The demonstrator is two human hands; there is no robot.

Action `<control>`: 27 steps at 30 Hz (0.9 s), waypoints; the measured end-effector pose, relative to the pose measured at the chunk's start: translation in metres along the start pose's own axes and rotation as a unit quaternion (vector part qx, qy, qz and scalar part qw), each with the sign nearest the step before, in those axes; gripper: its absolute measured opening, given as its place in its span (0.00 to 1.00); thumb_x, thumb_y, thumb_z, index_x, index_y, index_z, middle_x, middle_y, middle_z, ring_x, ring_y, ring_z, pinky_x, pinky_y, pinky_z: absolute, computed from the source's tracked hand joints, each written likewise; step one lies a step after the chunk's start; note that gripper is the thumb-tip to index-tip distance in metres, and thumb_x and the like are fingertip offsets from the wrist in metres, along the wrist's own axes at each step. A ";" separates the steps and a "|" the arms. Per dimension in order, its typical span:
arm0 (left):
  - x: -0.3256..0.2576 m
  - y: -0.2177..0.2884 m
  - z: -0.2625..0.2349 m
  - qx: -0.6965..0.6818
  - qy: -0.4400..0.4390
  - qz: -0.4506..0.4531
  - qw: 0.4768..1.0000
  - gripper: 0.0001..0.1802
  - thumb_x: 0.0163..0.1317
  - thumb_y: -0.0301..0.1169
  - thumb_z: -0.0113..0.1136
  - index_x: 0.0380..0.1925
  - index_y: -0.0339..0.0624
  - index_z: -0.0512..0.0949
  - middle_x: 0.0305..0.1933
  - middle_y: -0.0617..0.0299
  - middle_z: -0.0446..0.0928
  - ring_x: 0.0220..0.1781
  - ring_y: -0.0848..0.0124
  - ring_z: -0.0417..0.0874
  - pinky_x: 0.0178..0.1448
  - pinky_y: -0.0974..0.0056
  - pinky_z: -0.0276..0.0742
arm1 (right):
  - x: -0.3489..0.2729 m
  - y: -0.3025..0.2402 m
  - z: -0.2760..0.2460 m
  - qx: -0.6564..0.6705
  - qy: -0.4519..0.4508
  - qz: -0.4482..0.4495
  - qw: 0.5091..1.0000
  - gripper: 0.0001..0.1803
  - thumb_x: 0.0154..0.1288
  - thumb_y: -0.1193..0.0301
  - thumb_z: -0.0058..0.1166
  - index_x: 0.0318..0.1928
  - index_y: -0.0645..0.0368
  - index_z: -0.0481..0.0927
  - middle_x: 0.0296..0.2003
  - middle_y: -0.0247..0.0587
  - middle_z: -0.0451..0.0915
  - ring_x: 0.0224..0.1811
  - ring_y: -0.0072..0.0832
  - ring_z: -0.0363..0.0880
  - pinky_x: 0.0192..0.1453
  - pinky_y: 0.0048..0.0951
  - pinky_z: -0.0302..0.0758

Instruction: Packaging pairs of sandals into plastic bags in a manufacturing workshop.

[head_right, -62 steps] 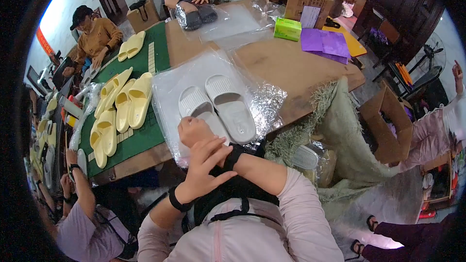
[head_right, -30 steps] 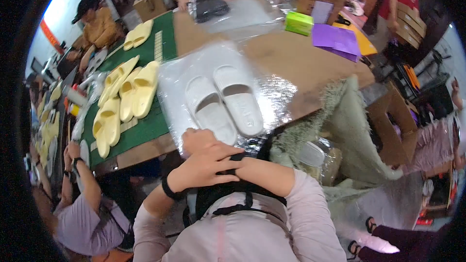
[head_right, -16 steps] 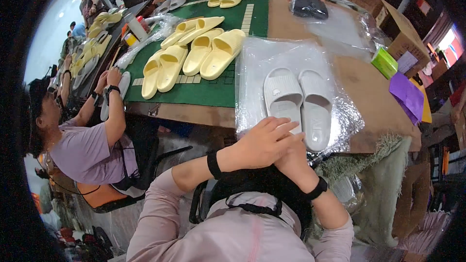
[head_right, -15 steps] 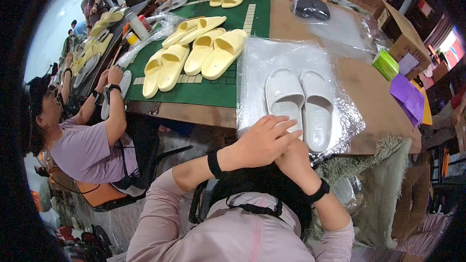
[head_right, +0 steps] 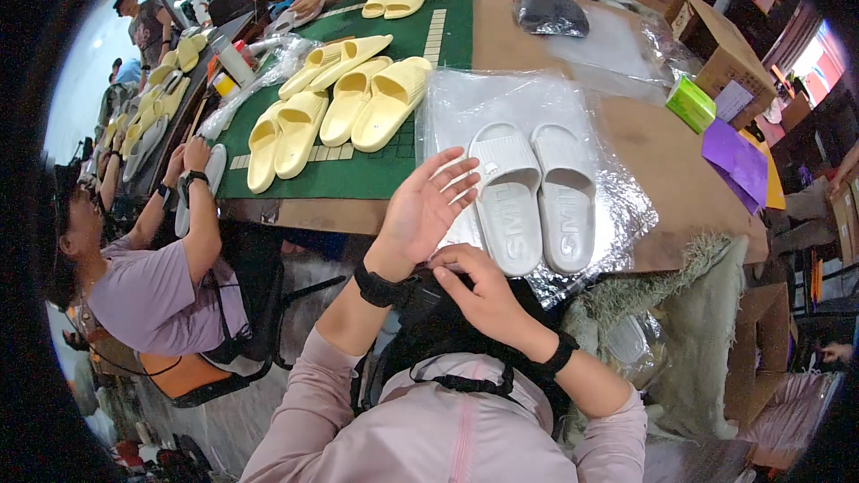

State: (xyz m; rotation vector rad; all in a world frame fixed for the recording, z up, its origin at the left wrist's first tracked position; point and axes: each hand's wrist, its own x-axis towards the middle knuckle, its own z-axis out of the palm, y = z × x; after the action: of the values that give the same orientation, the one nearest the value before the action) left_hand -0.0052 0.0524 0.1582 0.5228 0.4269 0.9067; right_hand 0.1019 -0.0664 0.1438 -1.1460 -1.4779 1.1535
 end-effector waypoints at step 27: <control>0.018 -0.012 -0.003 0.399 0.030 0.237 0.885 0.18 0.74 0.38 0.41 0.40 0.35 0.77 0.43 0.57 0.80 0.47 0.71 0.78 0.53 0.66 0.72 | -0.007 0.003 0.027 0.250 -0.076 0.172 0.950 0.26 0.78 0.50 0.27 0.50 0.59 0.71 0.42 0.33 0.74 0.39 0.19 0.72 0.43 0.23 0.73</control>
State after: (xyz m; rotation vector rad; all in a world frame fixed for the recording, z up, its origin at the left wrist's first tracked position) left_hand 0.0103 0.0617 0.1468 1.4051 0.7531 1.2042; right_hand 0.0770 -0.0769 0.1358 -0.9897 -1.0175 1.7717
